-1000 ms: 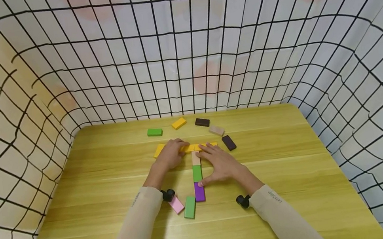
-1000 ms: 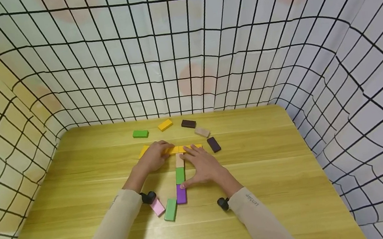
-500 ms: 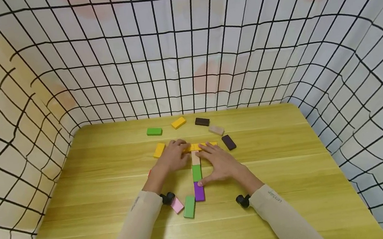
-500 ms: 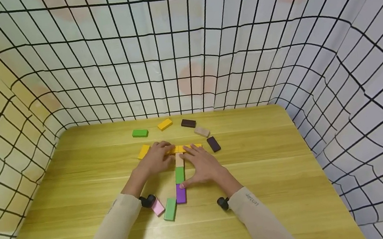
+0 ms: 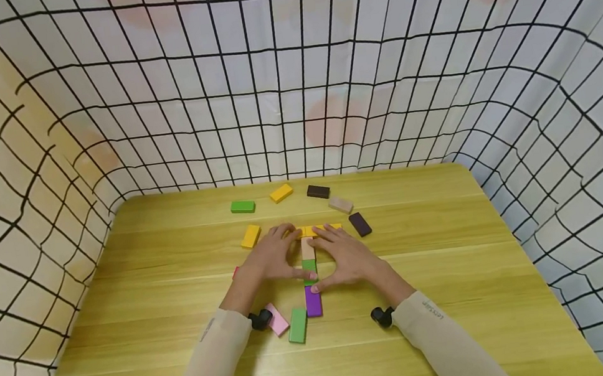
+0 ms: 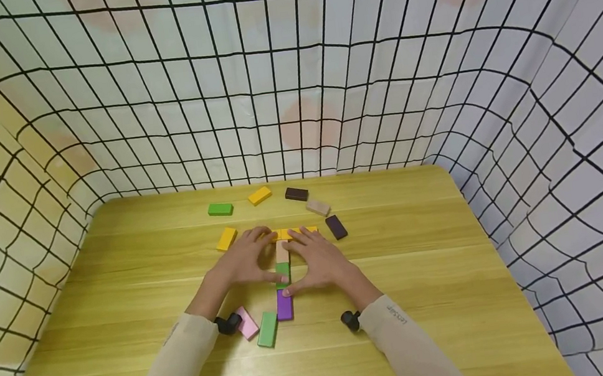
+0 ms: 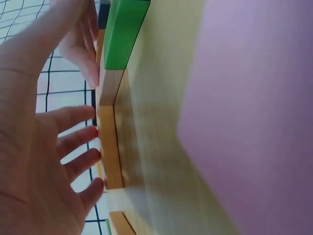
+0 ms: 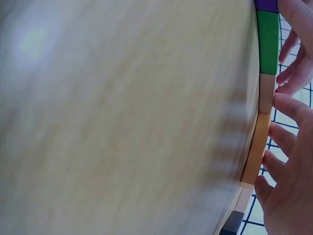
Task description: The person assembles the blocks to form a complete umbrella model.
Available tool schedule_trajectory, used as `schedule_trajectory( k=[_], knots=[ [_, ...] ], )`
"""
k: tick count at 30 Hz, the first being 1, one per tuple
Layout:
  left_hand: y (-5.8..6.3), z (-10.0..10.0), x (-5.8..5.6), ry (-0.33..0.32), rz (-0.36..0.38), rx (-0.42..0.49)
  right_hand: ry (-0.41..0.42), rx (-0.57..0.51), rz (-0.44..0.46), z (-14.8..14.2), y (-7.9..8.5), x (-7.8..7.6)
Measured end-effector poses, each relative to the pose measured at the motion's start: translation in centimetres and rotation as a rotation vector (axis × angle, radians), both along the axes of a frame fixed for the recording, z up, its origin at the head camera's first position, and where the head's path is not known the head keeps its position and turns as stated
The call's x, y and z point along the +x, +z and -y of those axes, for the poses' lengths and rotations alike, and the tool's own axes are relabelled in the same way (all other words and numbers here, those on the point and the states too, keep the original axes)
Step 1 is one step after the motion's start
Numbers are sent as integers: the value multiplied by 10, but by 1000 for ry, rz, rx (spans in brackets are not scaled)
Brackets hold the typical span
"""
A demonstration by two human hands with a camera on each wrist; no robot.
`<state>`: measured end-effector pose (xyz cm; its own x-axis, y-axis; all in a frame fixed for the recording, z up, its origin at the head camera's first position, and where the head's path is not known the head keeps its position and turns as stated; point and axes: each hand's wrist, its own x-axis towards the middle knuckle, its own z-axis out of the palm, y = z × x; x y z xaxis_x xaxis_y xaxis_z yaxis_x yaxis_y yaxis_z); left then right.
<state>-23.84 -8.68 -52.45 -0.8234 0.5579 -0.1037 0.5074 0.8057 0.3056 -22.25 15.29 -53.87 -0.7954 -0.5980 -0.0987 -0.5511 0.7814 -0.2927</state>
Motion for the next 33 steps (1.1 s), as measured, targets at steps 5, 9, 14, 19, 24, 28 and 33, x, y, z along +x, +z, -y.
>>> schedule_trajectory(
  k=[5,9,14,19,24,28,33],
  knots=[
    [1,2,8,-46,2,-44,-2,2,3,0,1,1],
    [2,-1,14,-52,22,-75,-10,-11,12,0,3,2],
    [3,-5,18,-56,28,-84,-13,-21,16,0,5,3],
    [0,-7,17,-79,23,-94,-16,-27,25,1,4,4],
    [-3,-6,16,-86,33,-84,-14,-41,28,0,3,5],
    [-2,-7,15,-80,33,-75,-14,-31,27,0,3,4],
    [0,-8,14,-75,43,-72,-11,-63,57,-4,3,2]
  ],
)
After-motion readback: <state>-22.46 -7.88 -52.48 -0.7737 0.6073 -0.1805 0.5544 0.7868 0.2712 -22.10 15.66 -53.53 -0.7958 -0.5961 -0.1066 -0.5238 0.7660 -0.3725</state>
